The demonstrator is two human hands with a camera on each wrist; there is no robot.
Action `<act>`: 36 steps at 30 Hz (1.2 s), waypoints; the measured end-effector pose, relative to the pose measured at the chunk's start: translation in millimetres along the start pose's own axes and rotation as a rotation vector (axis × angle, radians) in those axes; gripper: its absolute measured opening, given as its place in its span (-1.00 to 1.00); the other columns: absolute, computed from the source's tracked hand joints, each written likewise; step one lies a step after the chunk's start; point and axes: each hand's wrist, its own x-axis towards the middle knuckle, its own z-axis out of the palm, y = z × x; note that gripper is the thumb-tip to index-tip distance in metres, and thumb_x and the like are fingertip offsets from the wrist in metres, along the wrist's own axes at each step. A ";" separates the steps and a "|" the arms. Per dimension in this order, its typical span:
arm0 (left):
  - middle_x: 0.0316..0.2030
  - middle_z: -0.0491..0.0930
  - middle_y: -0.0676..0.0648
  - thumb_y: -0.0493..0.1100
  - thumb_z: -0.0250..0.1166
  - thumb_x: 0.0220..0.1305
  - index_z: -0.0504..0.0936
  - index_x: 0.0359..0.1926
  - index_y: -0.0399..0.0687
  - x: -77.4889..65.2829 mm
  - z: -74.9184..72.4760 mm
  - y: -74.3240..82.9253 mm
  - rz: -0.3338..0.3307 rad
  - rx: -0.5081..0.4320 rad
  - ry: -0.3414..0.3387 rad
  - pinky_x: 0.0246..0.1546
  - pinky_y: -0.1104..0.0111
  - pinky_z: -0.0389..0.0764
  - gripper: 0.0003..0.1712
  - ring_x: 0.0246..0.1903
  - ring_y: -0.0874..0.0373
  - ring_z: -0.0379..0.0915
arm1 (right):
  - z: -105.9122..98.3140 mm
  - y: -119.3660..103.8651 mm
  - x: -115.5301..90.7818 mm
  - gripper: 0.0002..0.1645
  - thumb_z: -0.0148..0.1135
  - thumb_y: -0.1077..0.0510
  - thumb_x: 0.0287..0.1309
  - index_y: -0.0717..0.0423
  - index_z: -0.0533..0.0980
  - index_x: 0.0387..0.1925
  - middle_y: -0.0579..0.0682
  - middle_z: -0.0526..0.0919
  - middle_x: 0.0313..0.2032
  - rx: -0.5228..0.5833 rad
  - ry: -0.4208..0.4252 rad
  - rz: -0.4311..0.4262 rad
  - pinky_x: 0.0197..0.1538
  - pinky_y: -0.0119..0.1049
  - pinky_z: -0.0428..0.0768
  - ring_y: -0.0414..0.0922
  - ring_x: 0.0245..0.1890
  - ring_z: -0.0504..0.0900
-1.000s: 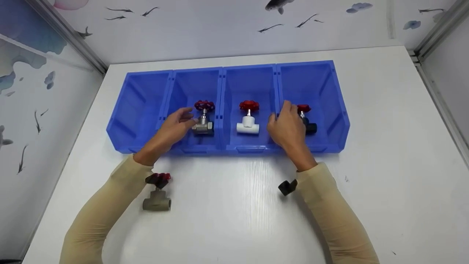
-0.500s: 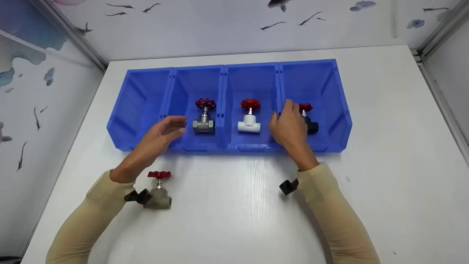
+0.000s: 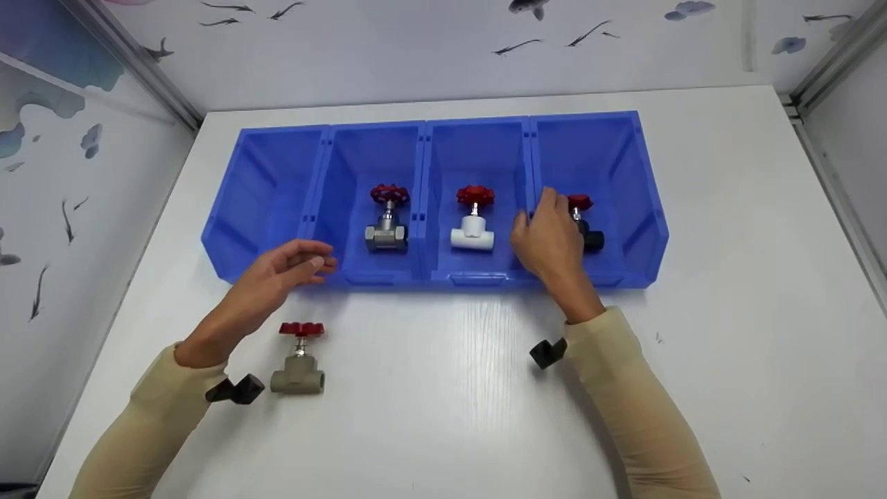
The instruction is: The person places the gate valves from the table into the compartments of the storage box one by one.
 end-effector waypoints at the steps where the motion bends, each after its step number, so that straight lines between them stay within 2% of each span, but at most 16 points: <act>1: 0.07 0.58 -0.17 -0.10 0.14 0.48 0.50 0.20 -0.12 -0.9 -1.2 -1.2 0.000 -0.002 0.001 0.21 0.15 0.46 -0.63 0.15 -0.06 0.51 | 0.1 -0.1 0.0 -0.32 -0.13 0.00 0.44 0.46 0.16 0.33 0.44 0.39 0.12 -0.001 0.000 0.000 0.03 0.34 0.42 0.39 0.07 0.47; 11: 0.10 0.56 -0.25 -0.13 0.12 0.48 0.47 0.23 -0.18 -11.1 -15.4 -12.9 -0.033 -0.020 0.018 0.19 0.18 0.50 -0.61 0.15 -0.15 0.49 | -0.4 -0.7 -0.5 -0.32 -0.13 0.01 0.43 0.47 0.16 0.33 0.45 0.39 0.13 -0.006 0.005 0.000 0.04 0.34 0.42 0.39 0.07 0.47; 19: 0.10 0.56 -0.30 -0.14 0.08 0.50 0.48 0.21 -0.23 -19.8 -29.0 -24.2 -0.059 0.008 0.000 0.16 0.17 0.52 -0.62 0.13 -0.19 0.49 | 0.4 -1.9 -0.3 -0.32 -0.12 0.00 0.44 0.47 0.15 0.33 0.44 0.39 0.14 -0.014 0.001 0.008 0.07 0.32 0.40 0.37 0.08 0.45; 33: -0.01 0.57 -0.37 -0.18 0.05 0.51 0.49 0.14 -0.40 -27.9 -41.1 -47.5 -0.109 0.030 -0.037 0.06 0.17 0.57 -0.62 0.02 -0.23 0.55 | 0.0 -0.8 1.2 -0.30 -0.10 0.00 0.44 0.44 0.13 0.36 0.44 0.38 0.17 -0.005 -0.008 0.025 0.10 0.33 0.40 0.38 0.12 0.45; 36: -0.09 0.58 -0.35 -0.17 0.06 0.50 0.52 0.08 -0.41 -29.9 -45.1 -51.7 -0.123 0.033 -0.038 0.03 0.15 0.59 -0.63 -0.07 -0.17 0.59 | -0.3 -1.0 0.5 -0.30 -0.10 0.00 0.44 0.44 0.13 0.36 0.45 0.38 0.18 -0.006 -0.006 0.023 0.09 0.34 0.41 0.38 0.12 0.45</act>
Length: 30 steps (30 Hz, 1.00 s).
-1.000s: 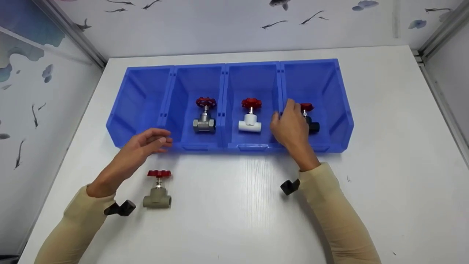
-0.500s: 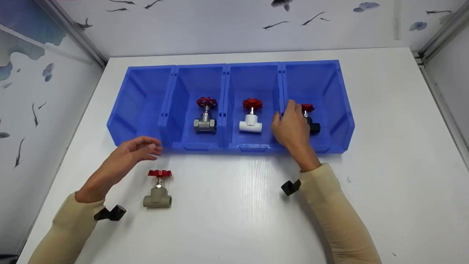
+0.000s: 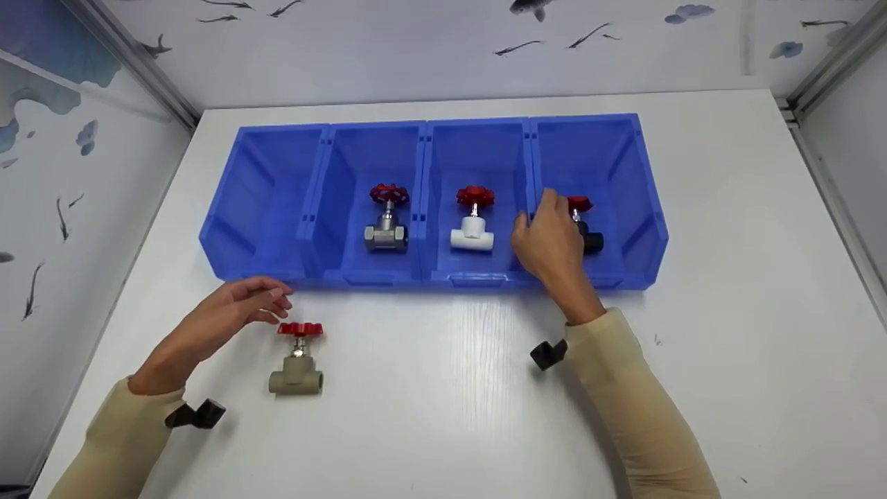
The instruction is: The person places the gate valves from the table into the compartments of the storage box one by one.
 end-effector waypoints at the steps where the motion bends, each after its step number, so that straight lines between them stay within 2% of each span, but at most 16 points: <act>1: -0.12 0.59 -0.33 -0.17 0.07 0.50 0.54 0.06 -0.41 -1.0 -1.5 -1.1 -0.006 0.001 -0.003 0.01 0.14 0.59 -0.64 -0.11 -0.13 0.60 | 0.0 0.0 -0.2 -0.30 -0.10 0.00 0.44 0.44 0.12 0.37 0.45 0.37 0.18 0.001 0.000 -0.001 0.09 0.34 0.41 0.39 0.13 0.45; 5: -0.28 0.61 -0.18 -0.17 0.08 0.49 0.57 -0.04 -0.45 -4.6 -8.4 -4.6 -0.025 -0.004 -0.053 -0.09 0.20 0.62 -0.65 -0.25 0.02 0.59 | 0.2 0.1 0.0 -0.31 -0.11 0.01 0.44 0.46 0.14 0.35 0.45 0.39 0.15 -0.004 0.014 -0.019 0.07 0.34 0.41 0.39 0.10 0.45; 8: -0.35 0.61 -0.09 -0.15 0.08 0.49 0.59 -0.10 -0.44 -7.6 -13.0 -6.9 -0.039 -0.009 -0.121 -0.15 0.25 0.63 -0.64 -0.32 0.05 0.58 | 0.7 0.5 0.3 -0.32 -0.11 0.01 0.44 0.46 0.16 0.34 0.45 0.41 0.12 -0.008 0.026 -0.031 0.05 0.33 0.42 0.38 0.07 0.47; 14: -0.38 0.66 -0.05 -0.11 0.08 0.50 0.63 -0.14 -0.45 -12.7 -19.4 -11.3 -0.088 0.017 -0.250 -0.20 0.29 0.63 -0.59 -0.39 0.14 0.57 | 1.6 1.5 0.2 -0.31 -0.11 -0.01 0.44 0.45 0.16 0.35 0.45 0.42 0.12 -0.014 0.027 -0.026 0.04 0.33 0.42 0.39 0.06 0.48; 18: -0.31 0.69 -0.10 -0.10 0.06 0.51 0.64 -0.10 -0.47 -15.3 -21.8 -13.7 -0.109 0.033 -0.306 -0.16 0.27 0.63 -0.57 -0.33 0.11 0.61 | 1.9 1.7 0.2 -0.31 -0.12 -0.01 0.45 0.46 0.16 0.34 0.45 0.42 0.12 -0.010 0.024 -0.026 0.04 0.33 0.43 0.39 0.06 0.49; 24: -0.13 0.71 -0.27 -0.02 0.09 0.50 0.65 -0.01 -0.42 -18.8 -23.7 -17.1 -0.119 0.042 -0.368 0.00 0.15 0.62 -0.51 -0.11 -0.10 0.67 | 1.7 0.2 -0.4 -0.32 -0.12 0.00 0.44 0.47 0.17 0.33 0.44 0.42 0.12 -0.008 0.026 -0.025 0.03 0.32 0.42 0.38 0.05 0.49; 30: -0.05 0.69 -0.25 -0.01 0.10 0.49 0.64 0.05 -0.39 -20.7 -22.5 -20.6 -0.119 0.040 -0.380 0.08 0.09 0.57 -0.51 -0.01 -0.14 0.63 | 1.0 0.4 -0.6 -0.30 -0.12 0.01 0.43 0.46 0.14 0.36 0.45 0.40 0.14 -0.002 0.020 -0.016 0.08 0.33 0.40 0.38 0.09 0.45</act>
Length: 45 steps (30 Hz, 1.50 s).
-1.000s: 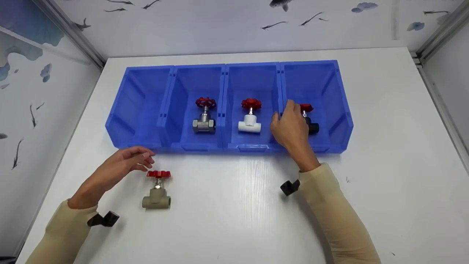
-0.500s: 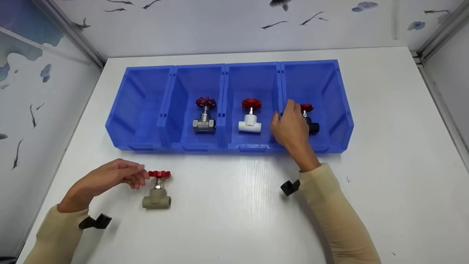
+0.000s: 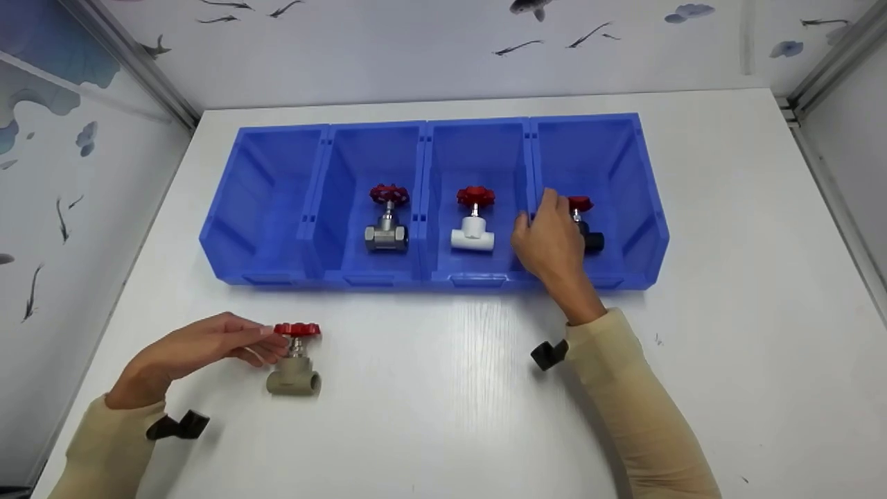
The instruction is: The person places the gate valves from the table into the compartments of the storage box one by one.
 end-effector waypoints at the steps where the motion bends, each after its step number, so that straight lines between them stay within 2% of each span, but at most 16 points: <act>1: -0.05 0.68 -0.25 -0.02 0.10 0.49 0.64 0.05 -0.39 0.1 0.6 -0.6 0.000 0.000 0.003 0.08 0.09 0.57 -0.52 -0.01 -0.14 0.63 | 0.0 0.0 0.0 -0.30 -0.12 0.00 0.43 0.46 0.14 0.36 0.45 0.40 0.14 0.001 0.000 0.000 0.08 0.33 0.40 0.39 0.10 0.45; 12: -0.07 0.68 -0.16 0.01 0.12 0.48 0.65 0.07 -0.31 0.4 7.8 -4.7 -0.027 0.034 0.038 0.06 0.17 0.58 -0.53 -0.04 -0.03 0.62 | -0.2 -0.4 0.2 -0.32 -0.12 0.00 0.44 0.46 0.16 0.33 0.45 0.41 0.12 -0.006 -0.003 -0.010 0.04 0.32 0.43 0.39 0.07 0.48; 16: -0.03 0.65 -0.14 0.04 0.11 0.48 0.62 0.11 -0.29 4.3 10.4 -7.7 -0.023 0.051 0.048 0.09 0.12 0.57 -0.51 -0.02 -0.03 0.59 | -0.2 -0.9 0.0 -0.32 -0.13 0.00 0.45 0.47 0.16 0.33 0.46 0.39 0.14 -0.002 -0.008 -0.009 0.05 0.34 0.43 0.39 0.08 0.47; 23: -0.01 0.63 -0.15 0.03 0.12 0.48 0.57 0.17 -0.33 9.7 14.5 -10.0 -0.033 0.028 0.072 0.16 0.05 0.50 -0.48 0.00 -0.03 0.59 | -0.1 -0.4 0.1 -0.33 -0.11 0.02 0.42 0.47 0.16 0.32 0.46 0.40 0.14 -0.003 -0.001 -0.009 0.04 0.33 0.44 0.39 0.08 0.47; 37: -0.26 0.57 -0.02 -0.03 0.12 0.48 0.60 -0.15 -0.24 15.9 19.5 -10.4 -0.013 -0.004 0.060 0.04 0.14 0.56 -0.67 -0.14 0.04 0.61 | 0.8 0.7 -0.7 -0.39 -0.10 0.03 0.42 0.45 0.22 0.26 0.40 0.43 0.07 -0.004 0.015 -0.016 -0.01 0.28 0.46 0.33 0.00 0.51; 45: -0.34 0.52 0.04 -0.01 0.12 0.47 0.61 -0.22 -0.15 19.3 24.2 -11.4 -0.027 0.025 0.089 -0.17 0.27 0.48 -0.70 -0.24 0.12 0.52 | 0.4 1.2 -0.9 -0.37 -0.10 0.01 0.42 0.45 0.21 0.27 0.40 0.43 0.06 -0.008 0.009 -0.015 -0.03 0.28 0.45 0.33 -0.02 0.50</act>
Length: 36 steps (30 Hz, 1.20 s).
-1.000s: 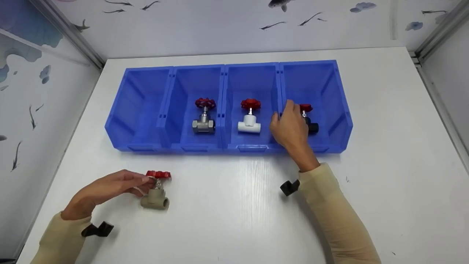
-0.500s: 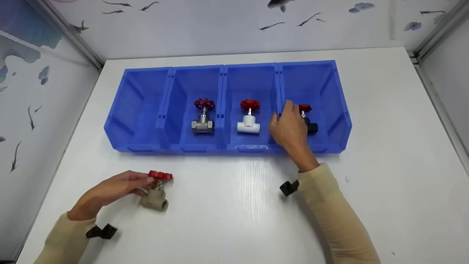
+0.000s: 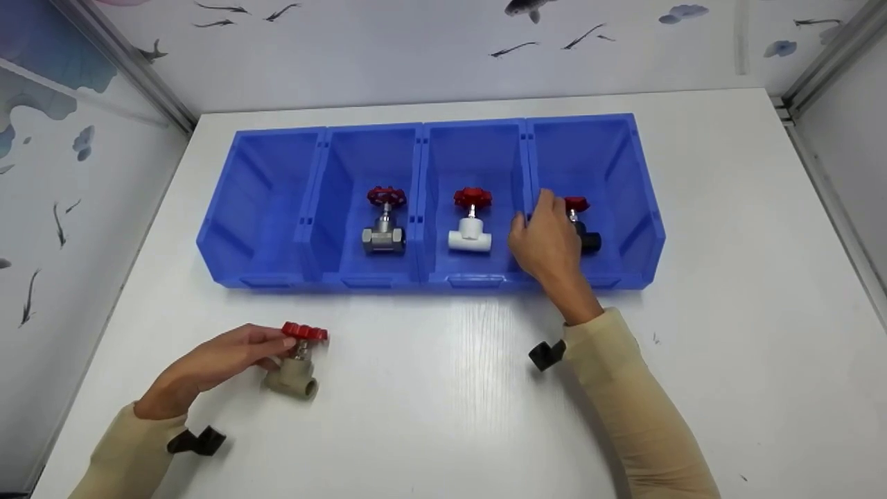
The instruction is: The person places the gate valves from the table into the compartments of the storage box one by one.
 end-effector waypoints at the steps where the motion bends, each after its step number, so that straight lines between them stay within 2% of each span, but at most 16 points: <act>1: -0.35 0.51 0.05 -0.01 0.13 0.47 0.62 -0.21 -0.15 0.4 0.8 -0.2 -0.001 0.005 0.005 -0.19 0.28 0.47 -0.69 -0.26 0.13 0.50 | -0.3 -0.2 0.2 -0.36 -0.11 0.01 0.43 0.45 0.20 0.27 0.40 0.42 0.06 -0.001 -0.004 0.000 -0.02 0.28 0.44 0.33 -0.01 0.49; 6: -0.43 0.42 0.04 0.00 0.15 0.46 0.64 -0.22 -0.18 2.2 4.6 0.0 0.018 0.025 0.023 -0.29 0.33 0.38 -0.67 -0.35 0.14 0.37 | -0.9 -1.3 1.4 -0.34 -0.12 -0.01 0.44 0.47 0.18 0.29 0.42 0.41 0.08 0.006 -0.014 -0.002 -0.02 0.29 0.43 0.35 0.00 0.48; 13: -0.53 0.30 0.07 -0.02 0.22 0.40 0.57 -0.40 -0.12 3.0 10.4 3.2 0.011 0.068 0.071 -0.42 0.39 0.24 -0.70 -0.47 0.19 0.21 | -0.8 -1.6 1.6 -0.31 -0.10 0.01 0.43 0.48 0.15 0.33 0.46 0.39 0.14 0.007 -0.010 0.003 0.05 0.34 0.42 0.39 0.08 0.46; 17: -0.43 0.44 0.04 -0.01 0.28 0.35 0.65 -0.25 -0.18 2.8 12.2 5.0 0.008 0.107 0.078 -0.33 0.35 0.32 -0.71 -0.37 0.16 0.31 | -0.4 -1.7 1.3 -0.31 -0.10 0.02 0.44 0.48 0.15 0.34 0.46 0.39 0.15 0.002 -0.006 -0.001 0.09 0.34 0.40 0.39 0.11 0.45; 22: -0.27 0.54 -0.03 -0.01 0.35 0.27 0.64 -0.15 -0.20 2.2 13.0 6.4 0.015 0.165 0.059 -0.14 0.28 0.41 -0.67 -0.22 0.09 0.41 | -0.4 -2.6 2.4 -0.35 -0.10 0.02 0.43 0.47 0.19 0.30 0.43 0.42 0.12 0.010 -0.006 0.004 0.06 0.32 0.42 0.36 0.06 0.48; 29: -0.29 0.54 -0.03 0.00 0.37 0.25 0.63 -0.17 -0.17 1.7 14.0 7.4 0.030 0.191 0.048 -0.16 0.26 0.41 -0.68 -0.24 0.09 0.41 | -0.3 -2.1 2.8 -0.34 -0.11 0.02 0.42 0.47 0.19 0.31 0.43 0.41 0.15 0.009 -0.006 0.006 0.09 0.34 0.41 0.38 0.10 0.47; 36: -0.29 0.58 -0.03 -0.04 0.35 0.28 0.62 -0.15 -0.21 1.1 13.6 8.2 0.048 0.177 0.034 -0.14 0.26 0.45 -0.69 -0.25 0.12 0.45 | -0.2 -1.5 2.1 -0.34 -0.12 0.01 0.43 0.48 0.18 0.30 0.43 0.41 0.12 0.008 -0.006 0.007 0.07 0.33 0.40 0.37 0.08 0.46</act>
